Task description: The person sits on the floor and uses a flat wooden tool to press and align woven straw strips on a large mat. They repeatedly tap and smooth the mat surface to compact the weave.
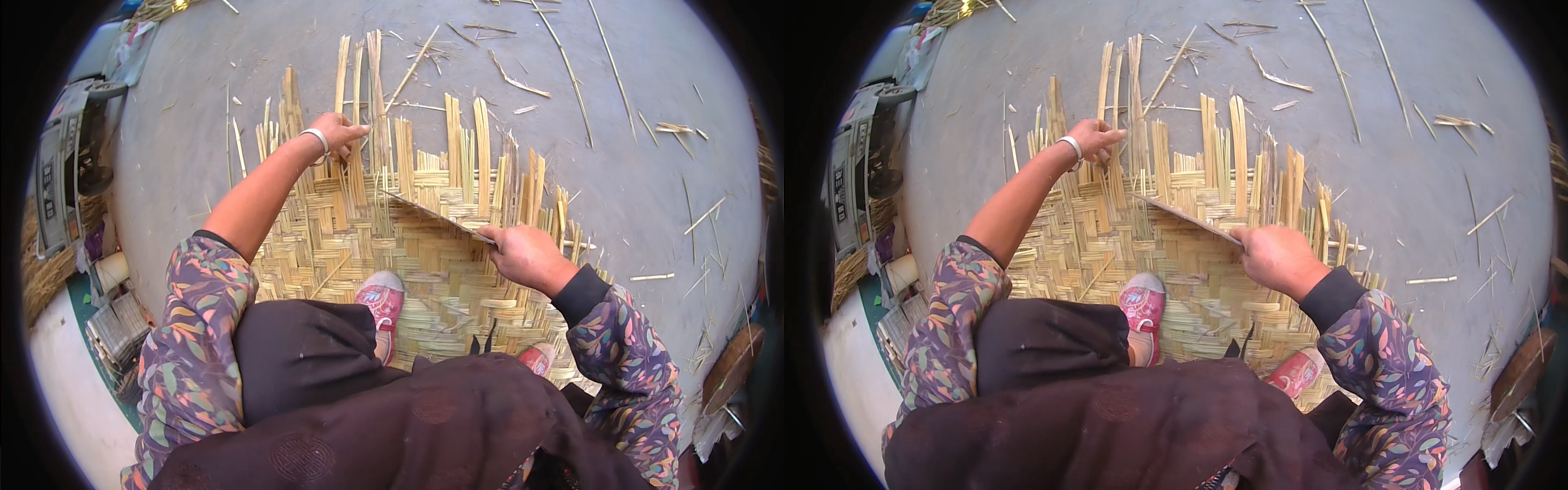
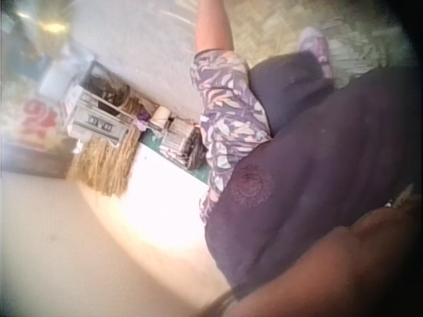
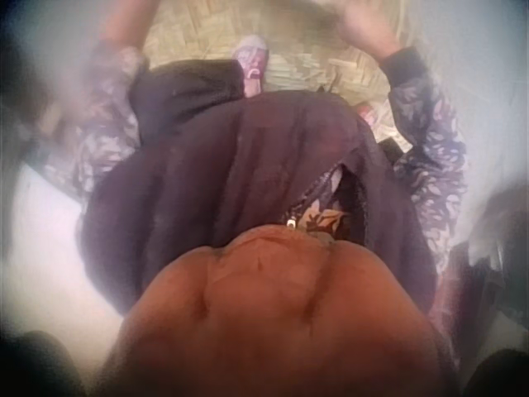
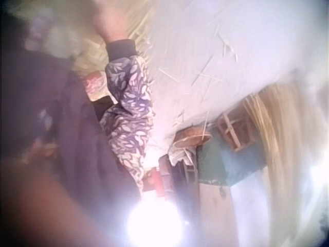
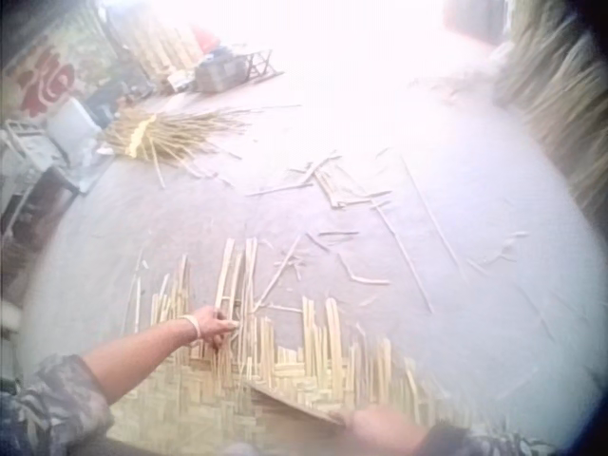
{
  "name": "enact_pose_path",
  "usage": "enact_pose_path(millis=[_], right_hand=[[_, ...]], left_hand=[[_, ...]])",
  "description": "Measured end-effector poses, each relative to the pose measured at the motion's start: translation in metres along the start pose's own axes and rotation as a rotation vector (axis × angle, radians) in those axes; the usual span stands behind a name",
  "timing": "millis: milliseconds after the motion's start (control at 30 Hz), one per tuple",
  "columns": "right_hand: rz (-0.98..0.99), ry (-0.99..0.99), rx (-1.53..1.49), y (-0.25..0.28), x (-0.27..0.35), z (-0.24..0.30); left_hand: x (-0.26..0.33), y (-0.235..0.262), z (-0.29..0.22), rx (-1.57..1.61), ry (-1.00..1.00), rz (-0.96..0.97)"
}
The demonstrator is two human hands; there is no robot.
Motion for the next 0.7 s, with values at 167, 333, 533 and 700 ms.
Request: enact_pose_path(millis=[167,333,533,700], right_hand=[[0.107,-0.011,0.025,0.005,-0.010,-0.006],[0.182,0.004,0.057,0.005,-0.016,-0.011],[0.206,0.069,0.019,0.002,-0.025,-0.029],[0.196,0.092,-0.004,0.003,-0.039,-0.036]], left_hand=[[0.004,-0.003,-0.003,0.066,0.068,0.110],[0.029,0.001,0.000,0.343,0.026,0.033],[0.083,0.021,0.030,0.566,0.155,-0.341],[0.185,-0.037,0.038,0.741,0.249,-0.329]])
Point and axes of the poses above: each hand's wrist, its own x-axis away from the middle knuckle, its own y-axis out of the back of the hand, z = x × y, the point moved 4 cm from there along -x, towards the middle knuckle, and after that the axes turned 14 degrees about -x, right-handed, at the moved point
